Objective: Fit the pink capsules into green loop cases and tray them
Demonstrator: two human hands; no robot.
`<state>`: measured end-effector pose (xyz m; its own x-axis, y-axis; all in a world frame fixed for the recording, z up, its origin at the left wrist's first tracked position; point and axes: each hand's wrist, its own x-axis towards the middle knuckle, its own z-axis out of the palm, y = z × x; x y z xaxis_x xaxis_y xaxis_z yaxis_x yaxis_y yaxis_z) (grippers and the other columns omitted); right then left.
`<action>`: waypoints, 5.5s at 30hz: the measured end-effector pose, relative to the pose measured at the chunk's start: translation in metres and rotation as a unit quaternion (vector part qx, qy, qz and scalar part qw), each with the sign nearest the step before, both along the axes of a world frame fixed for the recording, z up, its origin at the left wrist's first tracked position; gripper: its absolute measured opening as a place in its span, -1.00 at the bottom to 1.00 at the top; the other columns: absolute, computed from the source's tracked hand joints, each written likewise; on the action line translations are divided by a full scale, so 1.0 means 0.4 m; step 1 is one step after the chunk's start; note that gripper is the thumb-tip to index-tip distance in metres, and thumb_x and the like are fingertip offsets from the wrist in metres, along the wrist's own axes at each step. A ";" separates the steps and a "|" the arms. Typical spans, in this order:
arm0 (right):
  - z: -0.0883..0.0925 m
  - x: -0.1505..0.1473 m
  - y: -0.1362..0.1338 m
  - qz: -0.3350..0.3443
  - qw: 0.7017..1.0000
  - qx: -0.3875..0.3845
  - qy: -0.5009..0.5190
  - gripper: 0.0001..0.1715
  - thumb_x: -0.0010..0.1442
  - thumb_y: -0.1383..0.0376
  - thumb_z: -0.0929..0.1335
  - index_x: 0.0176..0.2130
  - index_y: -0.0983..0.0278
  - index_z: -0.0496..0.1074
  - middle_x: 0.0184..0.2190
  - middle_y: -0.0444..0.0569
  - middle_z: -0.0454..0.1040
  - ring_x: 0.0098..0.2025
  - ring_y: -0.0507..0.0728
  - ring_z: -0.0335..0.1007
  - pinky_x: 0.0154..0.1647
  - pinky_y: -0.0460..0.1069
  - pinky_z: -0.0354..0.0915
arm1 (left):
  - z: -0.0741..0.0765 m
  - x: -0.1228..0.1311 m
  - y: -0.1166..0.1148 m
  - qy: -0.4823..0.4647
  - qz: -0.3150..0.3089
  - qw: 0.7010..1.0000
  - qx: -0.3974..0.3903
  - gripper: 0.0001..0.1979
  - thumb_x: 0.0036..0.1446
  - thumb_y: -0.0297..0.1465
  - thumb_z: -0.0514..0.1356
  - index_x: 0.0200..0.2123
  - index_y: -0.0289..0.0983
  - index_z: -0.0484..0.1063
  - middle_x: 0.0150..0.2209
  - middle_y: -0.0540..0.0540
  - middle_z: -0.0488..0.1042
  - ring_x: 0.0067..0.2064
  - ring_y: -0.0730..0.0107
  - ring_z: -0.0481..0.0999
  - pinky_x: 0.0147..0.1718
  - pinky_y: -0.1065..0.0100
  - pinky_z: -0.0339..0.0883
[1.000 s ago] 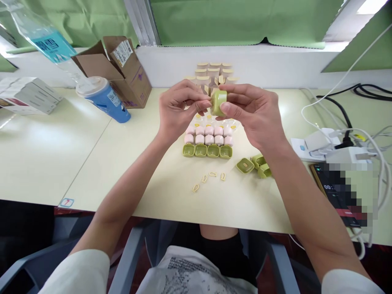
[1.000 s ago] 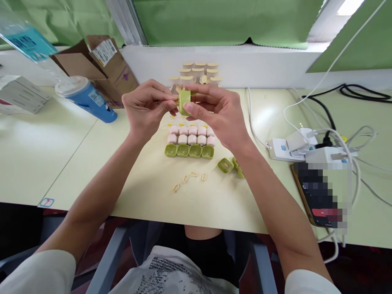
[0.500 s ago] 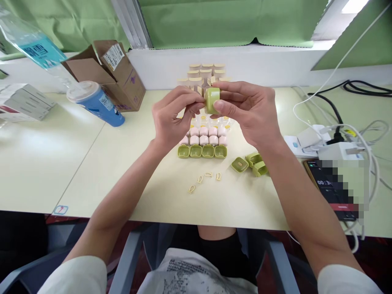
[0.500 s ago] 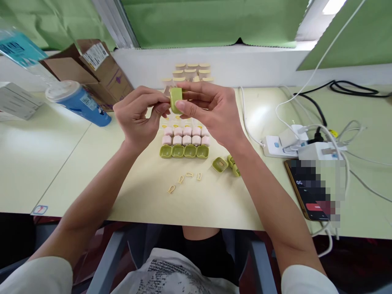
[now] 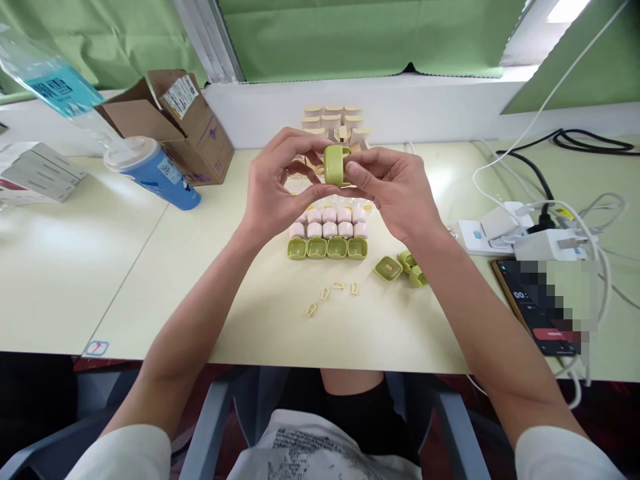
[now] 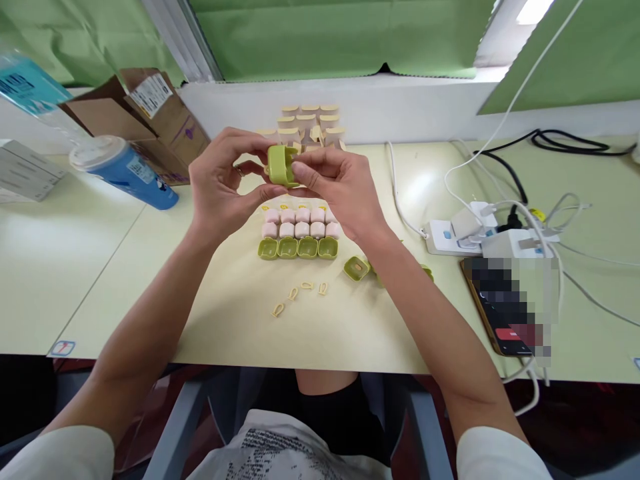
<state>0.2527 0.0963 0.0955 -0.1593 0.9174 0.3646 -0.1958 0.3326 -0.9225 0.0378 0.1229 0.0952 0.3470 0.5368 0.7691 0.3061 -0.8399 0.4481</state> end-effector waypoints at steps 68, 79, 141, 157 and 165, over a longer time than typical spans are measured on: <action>-0.273 0.031 -0.398 -0.132 0.828 0.138 -0.527 -0.51 0.56 0.35 0.21 0.29 0.30 0.54 0.01 0.22 0.52 -0.14 0.24 0.56 -0.08 0.17 0.61 | -0.302 0.017 -0.390 0.210 0.050 0.950 -0.226 -0.66 0.44 -0.47 0.23 0.23 -0.21 0.54 0.14 -0.27 0.54 0.21 -0.03 0.53 0.25 -0.11 0.57; -0.232 0.143 -0.335 -0.283 0.716 0.208 -0.604 -0.36 0.38 0.35 0.39 0.40 0.21 0.49 -0.03 0.21 0.62 -0.03 0.40 0.45 0.05 0.35 0.52 | -0.285 0.020 -0.412 0.137 0.074 0.975 -0.156 -0.56 0.37 -0.22 0.40 0.26 -0.08 0.51 0.15 -0.24 0.56 0.18 -0.03 0.54 0.20 -0.12 0.61; -0.194 -0.091 -0.435 -0.173 0.978 -0.090 -0.074 -0.92 0.21 0.26 0.58 -0.36 0.14 0.75 -0.10 0.02 0.68 -0.21 0.12 0.60 -0.38 -0.01 0.45 | -0.216 -0.014 -0.418 0.020 0.003 1.000 0.024 -0.44 0.32 -0.58 0.40 0.33 -0.13 0.51 0.13 -0.25 0.68 0.15 0.15 0.71 0.09 0.11 0.68; -0.228 -0.060 -0.411 -0.131 0.966 0.084 -0.208 -0.76 0.41 0.31 0.42 -0.34 0.17 0.61 -0.04 0.09 0.54 -0.27 0.10 0.45 -0.52 0.01 0.38 | -0.231 -0.049 -0.423 0.149 0.017 0.985 0.087 -0.30 0.42 -0.48 0.32 0.53 -0.11 0.23 0.11 -0.30 0.68 0.06 0.09 0.76 -0.04 0.09 0.76; -0.249 -0.051 -0.416 -0.124 0.964 0.120 -0.203 -0.79 0.39 0.35 0.44 -0.32 0.18 0.62 -0.12 0.07 0.36 -0.17 0.14 0.42 -0.59 -0.05 0.29 | -0.214 -0.054 -0.432 0.204 0.034 0.971 0.123 -0.38 0.39 -0.46 0.35 0.45 -0.19 0.32 0.06 -0.26 0.71 0.05 0.05 0.74 -0.07 0.06 0.72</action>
<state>0.2324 -0.0701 -0.0041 -0.1213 0.8425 0.5248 0.2786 0.5364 -0.7967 0.0161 -0.0497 0.0098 0.6200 0.3863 0.6829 0.4744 -0.8778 0.0658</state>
